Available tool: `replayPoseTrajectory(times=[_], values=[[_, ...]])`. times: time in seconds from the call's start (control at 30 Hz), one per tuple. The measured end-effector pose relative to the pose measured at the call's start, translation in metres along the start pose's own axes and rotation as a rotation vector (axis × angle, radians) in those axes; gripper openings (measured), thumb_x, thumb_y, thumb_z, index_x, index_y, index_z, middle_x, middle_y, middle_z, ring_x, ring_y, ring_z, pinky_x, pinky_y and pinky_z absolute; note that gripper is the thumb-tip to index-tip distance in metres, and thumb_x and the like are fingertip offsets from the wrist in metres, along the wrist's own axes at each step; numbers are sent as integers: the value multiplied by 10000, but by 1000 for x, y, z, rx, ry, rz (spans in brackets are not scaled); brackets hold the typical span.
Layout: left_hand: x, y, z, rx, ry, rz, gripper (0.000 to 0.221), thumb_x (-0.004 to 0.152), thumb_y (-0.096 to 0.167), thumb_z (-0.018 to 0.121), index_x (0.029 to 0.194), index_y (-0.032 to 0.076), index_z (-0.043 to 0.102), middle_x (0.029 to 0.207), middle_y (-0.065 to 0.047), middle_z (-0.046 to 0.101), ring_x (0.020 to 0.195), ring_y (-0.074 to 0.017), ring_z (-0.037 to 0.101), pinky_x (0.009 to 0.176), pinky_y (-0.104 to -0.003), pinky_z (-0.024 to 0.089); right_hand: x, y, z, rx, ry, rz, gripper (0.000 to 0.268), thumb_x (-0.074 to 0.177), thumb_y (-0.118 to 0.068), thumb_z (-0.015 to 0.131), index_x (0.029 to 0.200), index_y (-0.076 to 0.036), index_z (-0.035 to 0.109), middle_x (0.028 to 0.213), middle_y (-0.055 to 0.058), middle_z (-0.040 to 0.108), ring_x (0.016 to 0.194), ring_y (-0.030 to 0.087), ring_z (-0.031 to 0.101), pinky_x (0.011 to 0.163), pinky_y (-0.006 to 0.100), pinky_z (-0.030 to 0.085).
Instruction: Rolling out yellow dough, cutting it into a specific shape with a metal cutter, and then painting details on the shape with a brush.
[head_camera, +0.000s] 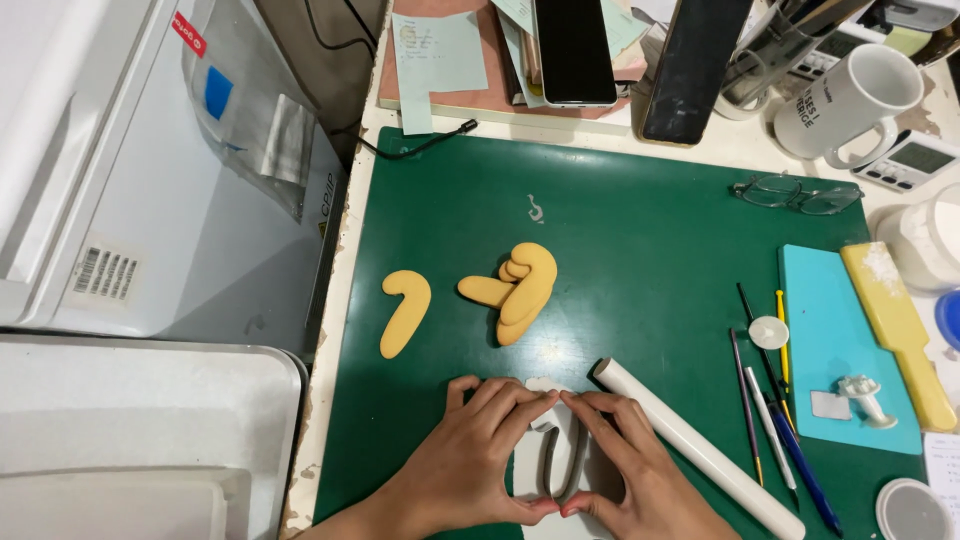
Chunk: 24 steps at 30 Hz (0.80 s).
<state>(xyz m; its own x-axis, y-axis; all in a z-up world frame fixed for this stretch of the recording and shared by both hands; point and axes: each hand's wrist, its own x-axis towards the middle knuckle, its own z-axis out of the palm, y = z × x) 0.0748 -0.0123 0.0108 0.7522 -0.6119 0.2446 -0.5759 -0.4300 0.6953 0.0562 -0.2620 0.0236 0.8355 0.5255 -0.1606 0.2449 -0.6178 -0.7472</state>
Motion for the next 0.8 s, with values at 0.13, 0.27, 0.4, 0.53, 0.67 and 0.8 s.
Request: replayPoseTrajectory(times=[0.13, 0.27, 0.4, 0.53, 0.67, 0.8], values=[[0, 0, 1, 23, 25, 15, 912, 759, 534, 806, 1450, 16, 513, 1280, -102, 577, 1247, -304, 525, 963, -482, 304, 1, -9, -4, 6, 16, 9, 921, 863, -579, 698, 1598, -138, 361, 1485, 129, 443, 1448, 290, 400, 1154, 489, 331], [0, 0, 1, 42, 5, 17, 907, 794, 558, 774, 1481, 35, 494, 1299, -88, 568, 1259, -300, 514, 974, -493, 294, 1, -13, -5, 35, -7, 45, 906, 872, -563, 702, 1600, -148, 356, 1496, 120, 427, 1452, 278, 392, 1160, 477, 322], [0, 2, -1, 85, 52, 48, 894, 782, 546, 791, 1455, 27, 515, 1318, -90, 584, 1247, -292, 539, 965, -481, 308, 2, -14, -5, 68, -1, 64, 908, 856, -559, 718, 1587, -144, 373, 1480, 114, 425, 1440, 273, 397, 1140, 466, 345], [1, 3, -3, 98, 58, 59, 923, 769, 559, 812, 1454, 19, 512, 1284, -98, 582, 1236, -289, 539, 962, -479, 314, 2, -7, -2, 50, 17, 38, 932, 845, -543, 753, 1594, -154, 358, 1485, 111, 432, 1417, 289, 407, 1119, 484, 360], [0, 3, 0, 120, 69, 76, 918, 786, 591, 770, 1464, 29, 509, 1324, -98, 585, 1238, -291, 547, 964, -501, 316, 0, -3, 0, 21, 71, -60, 955, 826, -604, 725, 1564, -99, 388, 1392, 123, 479, 1321, 279, 481, 1107, 457, 408], [1, 12, -11, 123, 87, 110, 914, 795, 567, 783, 1497, 78, 461, 1379, -80, 580, 1245, -260, 562, 993, -507, 310, -4, -8, -5, 43, 93, -35, 987, 750, -583, 837, 1529, -135, 429, 1378, 101, 471, 1334, 249, 495, 1108, 435, 433]])
